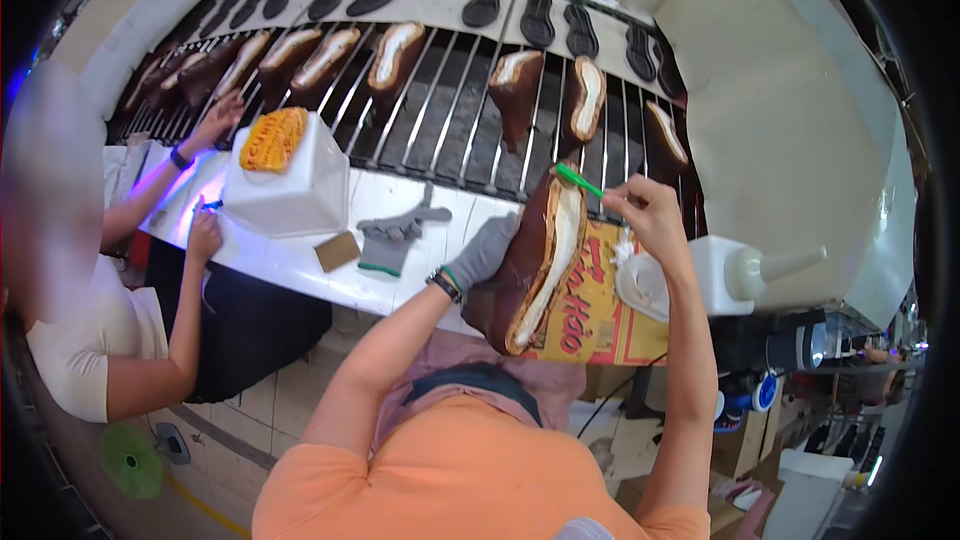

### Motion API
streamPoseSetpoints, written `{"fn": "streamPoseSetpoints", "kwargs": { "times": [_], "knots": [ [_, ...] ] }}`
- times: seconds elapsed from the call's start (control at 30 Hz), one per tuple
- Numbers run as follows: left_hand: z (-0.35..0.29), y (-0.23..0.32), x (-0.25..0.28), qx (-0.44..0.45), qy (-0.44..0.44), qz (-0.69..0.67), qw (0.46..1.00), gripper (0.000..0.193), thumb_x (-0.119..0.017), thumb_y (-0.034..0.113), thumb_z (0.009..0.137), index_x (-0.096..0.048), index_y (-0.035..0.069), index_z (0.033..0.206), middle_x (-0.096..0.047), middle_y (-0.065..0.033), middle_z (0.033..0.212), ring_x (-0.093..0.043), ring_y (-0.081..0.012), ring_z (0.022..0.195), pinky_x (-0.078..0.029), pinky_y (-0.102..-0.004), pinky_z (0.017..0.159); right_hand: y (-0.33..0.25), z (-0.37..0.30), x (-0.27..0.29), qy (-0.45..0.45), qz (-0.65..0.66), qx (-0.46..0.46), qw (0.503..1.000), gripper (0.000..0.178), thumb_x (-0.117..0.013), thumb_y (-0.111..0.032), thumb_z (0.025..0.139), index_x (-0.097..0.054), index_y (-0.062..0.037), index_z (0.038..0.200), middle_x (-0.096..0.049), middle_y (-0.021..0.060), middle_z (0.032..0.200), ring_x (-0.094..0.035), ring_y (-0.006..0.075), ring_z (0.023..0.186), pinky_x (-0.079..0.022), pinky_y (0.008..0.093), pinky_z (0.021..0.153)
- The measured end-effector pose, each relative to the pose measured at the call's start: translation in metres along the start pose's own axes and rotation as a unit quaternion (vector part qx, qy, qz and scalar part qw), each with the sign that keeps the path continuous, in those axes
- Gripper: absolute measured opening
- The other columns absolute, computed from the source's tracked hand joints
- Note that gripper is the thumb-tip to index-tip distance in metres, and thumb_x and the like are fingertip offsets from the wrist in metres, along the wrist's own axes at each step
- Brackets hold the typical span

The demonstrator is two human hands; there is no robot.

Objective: Applying adhesive to the bottom edges of shoe uppers using a brush.

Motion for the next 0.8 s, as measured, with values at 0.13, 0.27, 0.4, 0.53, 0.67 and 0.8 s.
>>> {"fn": "streamPoseSetpoints", "kwargs": {
  "times": [0.13,0.27,0.4,0.53,0.67,0.8],
  "knots": [
    [-0.001,-0.005,0.003,-0.022,0.006,-0.017,1.0,0.059,-0.029,0.044,0.102,-0.06,-0.005,0.093,-0.064,-0.0192,0.083,-0.057,-0.0289,0.077,-0.044,-0.0389,0.074,-0.008,-0.004,-0.006,-0.086,0.054,0.008,0.995,0.01,-0.074,-0.006,0.08,-0.068,0.0027,0.079,-0.062,0.0012,0.069,-0.052,0.0046,0.066,-0.04,0.0214,0.06],
    [-0.001,-0.003,0.001,-0.052,-0.005,-0.057,0.997,0.059,-0.028,0.044,0.103,-0.061,-0.004,0.096,-0.065,-0.017,0.084,-0.057,-0.0259,0.078,-0.045,-0.0378,0.076,-0.013,-0.013,-0.007,-0.13,0.036,0.032,0.99,0.013,-0.075,-0.005,0.077,-0.066,0.0041,0.079,-0.063,0.0043,0.073,-0.055,0.008,0.068,-0.042,0.0237,0.063],
    [0.001,0.004,0.003,-0.028,0.003,-0.02,0.999,0.059,-0.028,0.045,0.103,-0.061,-0.004,0.094,-0.064,-0.016,0.081,-0.055,-0.0236,0.076,-0.044,-0.0377,0.074,-0.012,-0.027,-0.006,-0.15,0.001,0.046,0.988,0.015,-0.076,-0.01,0.075,-0.069,0.0007,0.083,-0.063,0.0079,0.072,-0.059,0.0155,0.065,-0.045,0.0276,0.063],
    [-0.006,0.021,-0.001,-0.023,-0.003,-0.041,0.999,0.063,-0.026,0.048,0.103,-0.061,-0.004,0.095,-0.065,-0.0128,0.083,-0.052,-0.0184,0.076,-0.044,-0.0367,0.075,-0.011,-0.049,-0.013,-0.152,0.01,0.038,0.988,0.015,-0.076,-0.007,0.074,-0.067,0.0021,0.082,-0.063,0.0089,0.072,-0.06,0.0177,0.066,-0.046,0.0296,0.062],
    [-0.008,0.034,-0.002,-0.043,-0.017,-0.045,0.998,0.068,-0.024,0.053,0.101,-0.061,-0.004,0.103,-0.066,-0.0122,0.09,-0.055,-0.0188,0.082,-0.043,-0.0345,0.082,-0.013,-0.076,-0.024,-0.146,0.007,0.053,0.988,0.014,-0.076,-0.005,0.074,-0.067,0.0024,0.082,-0.063,0.0089,0.074,-0.061,0.0204,0.067,-0.046,0.0297,0.061],
    [-0.006,0.026,0.003,0.054,-0.039,0.018,0.998,0.071,-0.024,0.057,0.1,-0.061,-0.003,0.114,-0.066,-0.0105,0.101,-0.058,-0.018,0.094,-0.042,-0.0313,0.09,-0.018,-0.113,-0.045,-0.163,0.055,0.007,0.985,0.013,-0.076,-0.004,0.073,-0.068,0.0016,0.081,-0.064,0.0086,0.077,-0.062,0.0191,0.067,-0.047,0.0294,0.059]
  ]
}}
Point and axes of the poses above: each hand's wrist, its own z-axis towards the middle knuckle, its own x-axis out of the back of the hand, y = z × x, the point moved 4 cm from there along z, towards the middle knuckle
